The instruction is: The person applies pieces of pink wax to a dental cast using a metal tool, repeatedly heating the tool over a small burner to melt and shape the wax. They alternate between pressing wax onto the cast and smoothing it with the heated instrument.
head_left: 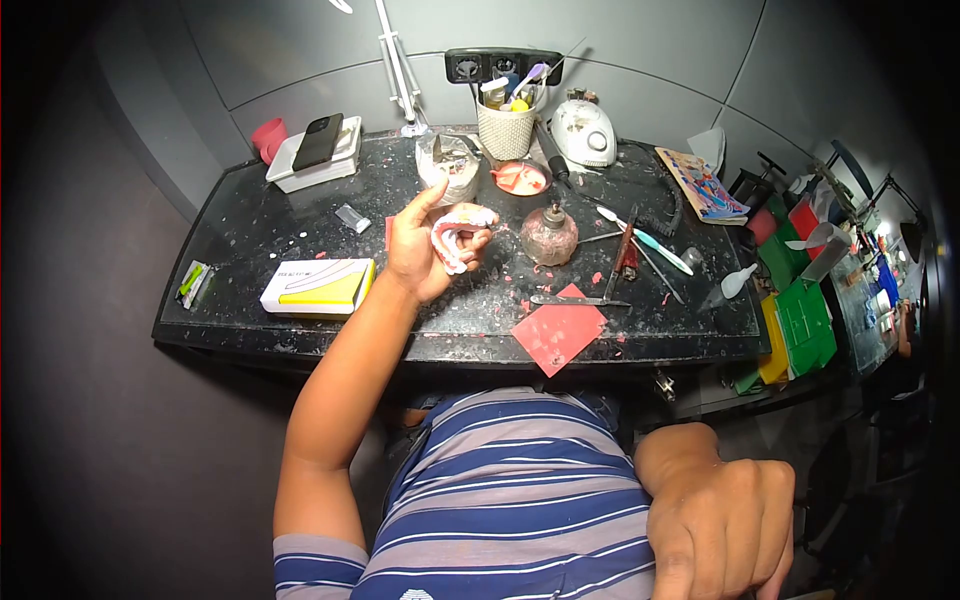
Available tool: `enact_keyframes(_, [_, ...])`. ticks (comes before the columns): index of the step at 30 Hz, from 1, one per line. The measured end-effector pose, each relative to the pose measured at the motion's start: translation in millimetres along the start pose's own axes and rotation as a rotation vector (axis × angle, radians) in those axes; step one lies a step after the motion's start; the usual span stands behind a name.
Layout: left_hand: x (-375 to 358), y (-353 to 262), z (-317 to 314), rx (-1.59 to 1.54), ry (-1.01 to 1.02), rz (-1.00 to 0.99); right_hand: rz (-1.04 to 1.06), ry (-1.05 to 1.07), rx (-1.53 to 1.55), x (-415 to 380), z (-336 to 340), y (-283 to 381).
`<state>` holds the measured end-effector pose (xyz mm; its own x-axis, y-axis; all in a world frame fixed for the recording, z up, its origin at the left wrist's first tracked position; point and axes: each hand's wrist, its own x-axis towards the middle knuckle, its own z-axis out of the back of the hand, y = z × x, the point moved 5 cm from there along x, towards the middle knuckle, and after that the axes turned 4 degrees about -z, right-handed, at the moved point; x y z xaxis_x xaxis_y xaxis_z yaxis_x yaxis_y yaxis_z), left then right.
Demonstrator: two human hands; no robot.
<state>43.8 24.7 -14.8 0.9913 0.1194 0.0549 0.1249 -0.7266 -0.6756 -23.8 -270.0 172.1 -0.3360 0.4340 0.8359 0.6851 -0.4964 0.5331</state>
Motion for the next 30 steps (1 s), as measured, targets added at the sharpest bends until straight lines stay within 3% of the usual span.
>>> enact_keyframes(30, [-0.9, -0.9, -3.0, -0.005, -0.002, 0.001, 0.021, -0.042, 0.063, 8.7, 1.5, 0.5])
